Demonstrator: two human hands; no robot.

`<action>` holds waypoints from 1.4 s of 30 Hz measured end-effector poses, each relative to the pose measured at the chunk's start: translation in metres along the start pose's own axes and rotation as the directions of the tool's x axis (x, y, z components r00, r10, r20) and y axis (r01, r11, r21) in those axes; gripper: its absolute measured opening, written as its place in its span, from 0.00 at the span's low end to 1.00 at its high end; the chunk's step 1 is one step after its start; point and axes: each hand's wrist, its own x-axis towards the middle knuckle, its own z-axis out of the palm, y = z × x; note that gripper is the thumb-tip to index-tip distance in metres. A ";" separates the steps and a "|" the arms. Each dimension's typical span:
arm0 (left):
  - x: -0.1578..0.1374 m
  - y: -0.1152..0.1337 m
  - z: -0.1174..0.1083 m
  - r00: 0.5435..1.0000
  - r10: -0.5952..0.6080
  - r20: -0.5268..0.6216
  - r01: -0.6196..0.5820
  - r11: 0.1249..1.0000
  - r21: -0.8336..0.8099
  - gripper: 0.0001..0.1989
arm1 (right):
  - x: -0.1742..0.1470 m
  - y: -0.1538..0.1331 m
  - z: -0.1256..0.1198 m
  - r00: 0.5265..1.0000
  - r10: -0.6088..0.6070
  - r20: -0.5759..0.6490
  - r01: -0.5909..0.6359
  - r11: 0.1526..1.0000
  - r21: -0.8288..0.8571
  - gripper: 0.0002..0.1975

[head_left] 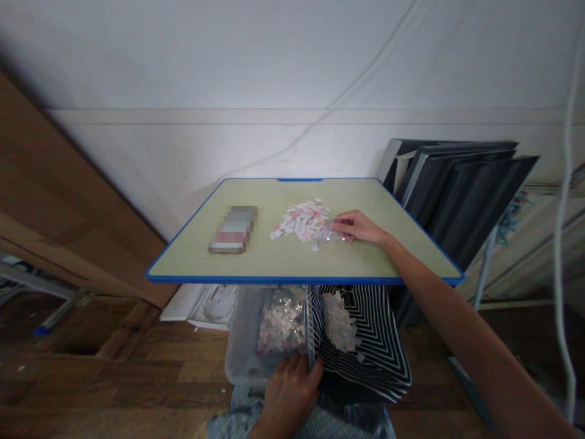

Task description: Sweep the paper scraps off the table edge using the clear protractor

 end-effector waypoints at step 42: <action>-0.001 0.000 0.007 0.992 0.026 -0.121 -0.022 0.999 0.032 0.19 | -0.003 -0.002 -0.001 0.999 -0.033 0.006 0.033 0.999 -0.014 0.20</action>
